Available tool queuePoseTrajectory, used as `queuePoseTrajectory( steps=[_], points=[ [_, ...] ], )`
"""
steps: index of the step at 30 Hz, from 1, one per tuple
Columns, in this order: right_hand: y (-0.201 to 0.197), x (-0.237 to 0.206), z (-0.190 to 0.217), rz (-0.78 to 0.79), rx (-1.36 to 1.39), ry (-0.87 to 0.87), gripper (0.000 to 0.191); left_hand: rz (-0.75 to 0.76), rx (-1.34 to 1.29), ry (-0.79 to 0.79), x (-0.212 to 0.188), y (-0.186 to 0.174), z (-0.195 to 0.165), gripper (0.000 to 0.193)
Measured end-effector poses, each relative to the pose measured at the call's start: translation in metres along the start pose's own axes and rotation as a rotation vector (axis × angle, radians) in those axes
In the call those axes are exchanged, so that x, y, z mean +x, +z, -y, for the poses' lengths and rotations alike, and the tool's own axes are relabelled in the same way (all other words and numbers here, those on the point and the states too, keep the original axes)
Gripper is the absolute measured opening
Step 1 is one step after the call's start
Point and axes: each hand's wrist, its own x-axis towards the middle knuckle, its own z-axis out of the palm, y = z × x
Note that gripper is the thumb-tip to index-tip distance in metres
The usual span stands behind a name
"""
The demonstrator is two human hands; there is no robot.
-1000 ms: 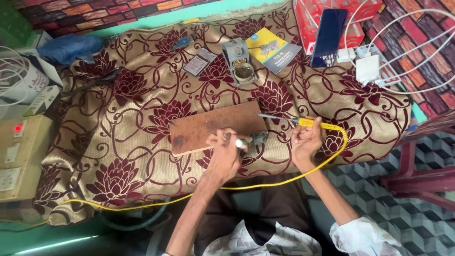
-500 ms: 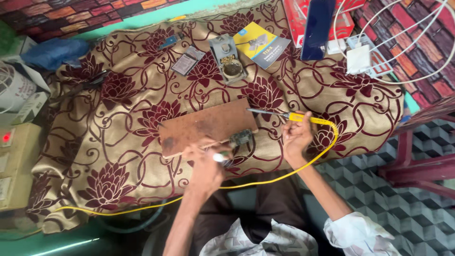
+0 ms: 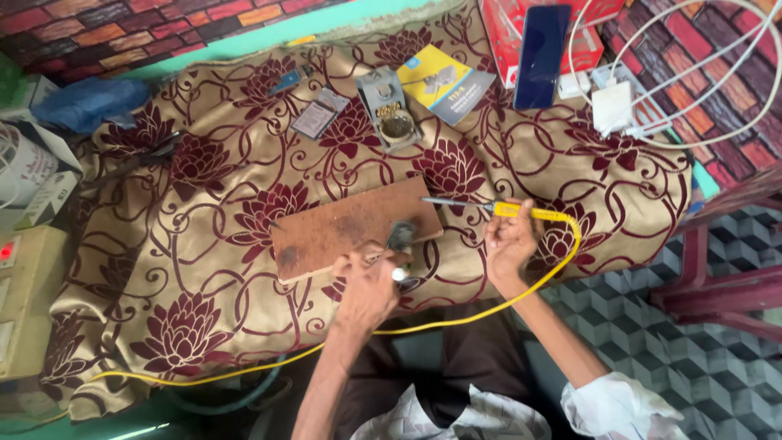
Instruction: The person uses a soldering iron and solder wire to solder components on a small circuit board placed on a wooden block. The hands hold the board steady while applying heat and solder to specific points.
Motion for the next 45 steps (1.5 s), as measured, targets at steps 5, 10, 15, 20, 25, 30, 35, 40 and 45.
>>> queuePoseTrajectory(
  steps=[5,10,15,20,25,30,35,40,45],
  points=[
    [-0.003,0.002,0.001,-0.021,0.039,0.049,0.045,-0.2,-0.193,-0.064,0.008,-0.033,0.016,0.049],
    [-0.007,0.003,-0.004,0.02,0.037,0.017,0.045,-0.252,-0.419,-0.13,-0.001,-0.055,0.004,0.054],
    [-0.011,0.005,-0.006,0.009,0.039,0.019,0.046,-0.115,-0.323,-0.171,0.005,-0.058,0.021,0.052],
    [-0.013,0.004,-0.005,0.095,0.038,0.003,0.045,-0.007,-0.184,-0.207,0.018,-0.055,0.056,0.05],
    [-0.013,0.004,-0.004,0.053,0.029,0.033,0.046,-0.195,-0.356,-0.239,0.043,-0.058,0.068,0.026],
    [-0.009,0.005,-0.002,0.052,0.049,0.023,0.048,-0.248,-0.481,-0.321,0.045,-0.065,0.04,0.017],
    [-0.009,0.003,0.0,0.056,0.044,0.04,0.047,-0.189,-0.46,-0.228,0.046,-0.054,0.018,0.021],
    [-0.007,0.004,0.001,0.057,0.042,0.014,0.048,-0.179,-0.394,-0.242,0.034,-0.047,0.023,0.03],
    [-0.005,0.003,0.002,0.042,0.053,0.063,0.047,-0.244,-0.368,-0.354,-0.003,-0.067,0.044,0.033]
  ],
)
